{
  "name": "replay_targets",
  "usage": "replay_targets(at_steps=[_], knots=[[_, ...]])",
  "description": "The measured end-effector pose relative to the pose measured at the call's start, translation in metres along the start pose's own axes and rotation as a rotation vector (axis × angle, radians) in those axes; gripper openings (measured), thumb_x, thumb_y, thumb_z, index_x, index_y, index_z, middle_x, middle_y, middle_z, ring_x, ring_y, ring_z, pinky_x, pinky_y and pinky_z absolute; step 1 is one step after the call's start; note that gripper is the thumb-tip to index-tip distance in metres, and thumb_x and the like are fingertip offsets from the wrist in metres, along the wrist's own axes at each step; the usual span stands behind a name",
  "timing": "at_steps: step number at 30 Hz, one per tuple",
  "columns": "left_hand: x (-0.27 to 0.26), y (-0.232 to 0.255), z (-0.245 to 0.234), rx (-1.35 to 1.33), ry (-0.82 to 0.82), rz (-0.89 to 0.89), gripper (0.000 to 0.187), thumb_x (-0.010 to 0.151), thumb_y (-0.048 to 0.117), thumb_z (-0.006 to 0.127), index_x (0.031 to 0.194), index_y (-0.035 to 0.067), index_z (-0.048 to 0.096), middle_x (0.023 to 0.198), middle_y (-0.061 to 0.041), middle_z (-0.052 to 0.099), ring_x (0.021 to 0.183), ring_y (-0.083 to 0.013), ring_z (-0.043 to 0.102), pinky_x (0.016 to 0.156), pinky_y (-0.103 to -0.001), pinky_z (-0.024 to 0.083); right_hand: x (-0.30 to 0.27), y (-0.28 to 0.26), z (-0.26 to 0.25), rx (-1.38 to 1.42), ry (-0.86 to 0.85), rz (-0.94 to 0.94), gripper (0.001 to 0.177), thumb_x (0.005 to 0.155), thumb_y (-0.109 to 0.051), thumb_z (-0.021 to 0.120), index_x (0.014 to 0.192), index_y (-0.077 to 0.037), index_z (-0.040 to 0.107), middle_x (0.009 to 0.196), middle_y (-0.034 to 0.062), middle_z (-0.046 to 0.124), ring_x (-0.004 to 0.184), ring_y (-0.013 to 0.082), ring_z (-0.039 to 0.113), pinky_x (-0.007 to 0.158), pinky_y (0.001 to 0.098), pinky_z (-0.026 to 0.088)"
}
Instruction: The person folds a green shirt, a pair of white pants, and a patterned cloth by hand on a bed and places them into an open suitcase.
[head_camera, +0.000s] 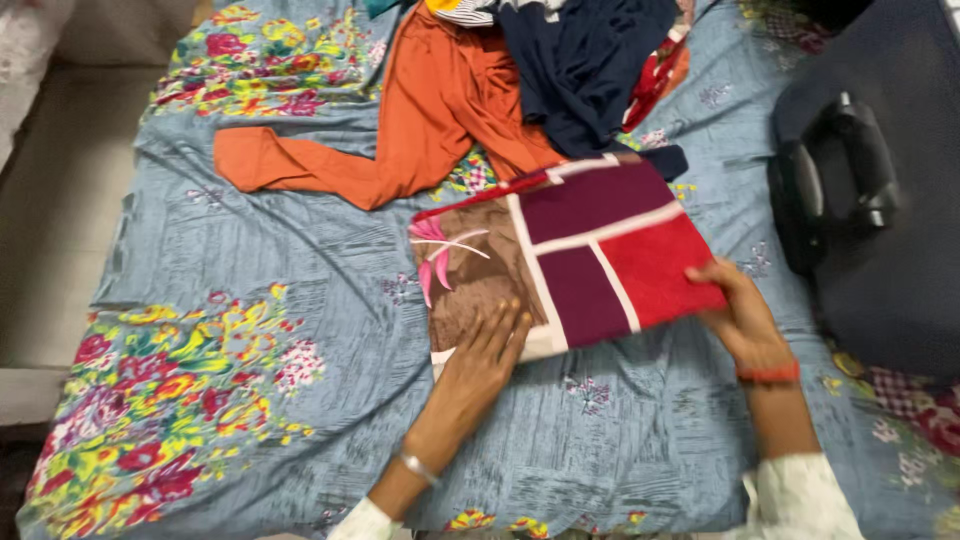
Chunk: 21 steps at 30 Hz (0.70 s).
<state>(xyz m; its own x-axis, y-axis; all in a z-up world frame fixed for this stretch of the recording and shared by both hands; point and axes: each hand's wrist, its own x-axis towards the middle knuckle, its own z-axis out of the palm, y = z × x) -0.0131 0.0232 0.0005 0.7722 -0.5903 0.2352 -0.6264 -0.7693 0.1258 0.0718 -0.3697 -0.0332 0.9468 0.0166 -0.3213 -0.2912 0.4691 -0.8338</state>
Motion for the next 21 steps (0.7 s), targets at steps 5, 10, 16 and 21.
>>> replay_targets(at_steps=[5,10,16,21], knots=[[-0.023,0.033,-0.024,-0.082,-0.099,0.151,0.072,0.084,0.005,0.055,0.153,-0.004,0.038,0.163,-0.021,0.036,0.155,-0.0326,0.029,0.127,-0.047,0.022,-0.089,0.031,-0.058,0.165,0.171,0.124,0.059,0.076,-0.009,0.060,0.135,0.001,0.058,0.131,0.0137,0.066,0.120,0.0294,0.063,0.105,0.0469,0.047],[-0.004,0.045,-0.036,-0.782,-0.272,-0.044,0.074,0.092,0.018,0.056,0.157,-0.006,0.028,0.167,-0.025,0.018,0.156,-0.0386,0.013,0.125,-0.048,0.013,-0.110,0.048,-0.062,0.232,0.196,0.129,0.068,0.077,-0.010,0.058,0.143,0.005,0.051,0.139,0.0166,0.063,0.126,0.0314,0.060,0.109,0.0481,0.043],[0.114,0.070,0.036,-0.492,0.144,-0.191,0.064,0.107,0.032,0.045,0.159,-0.003,0.031,0.171,-0.019,0.022,0.161,-0.0325,0.013,0.130,-0.049,0.007,-0.107,0.051,-0.037,0.334,0.138,0.004,0.073,0.077,-0.009,0.057,0.147,0.007,0.047,0.143,0.0193,0.059,0.131,0.0346,0.056,0.112,0.0492,0.042],[0.147,0.055,0.083,-0.222,0.149,-0.298,0.068,0.102,0.038,0.046,0.155,-0.003,0.036,0.166,-0.022,0.026,0.157,-0.0318,0.014,0.129,-0.049,0.008,-0.114,0.034,-0.009,0.145,0.173,-0.061,0.077,0.073,-0.007,0.054,0.149,0.003,0.048,0.141,0.0154,0.060,0.128,0.0295,0.058,0.111,0.0431,0.042]])
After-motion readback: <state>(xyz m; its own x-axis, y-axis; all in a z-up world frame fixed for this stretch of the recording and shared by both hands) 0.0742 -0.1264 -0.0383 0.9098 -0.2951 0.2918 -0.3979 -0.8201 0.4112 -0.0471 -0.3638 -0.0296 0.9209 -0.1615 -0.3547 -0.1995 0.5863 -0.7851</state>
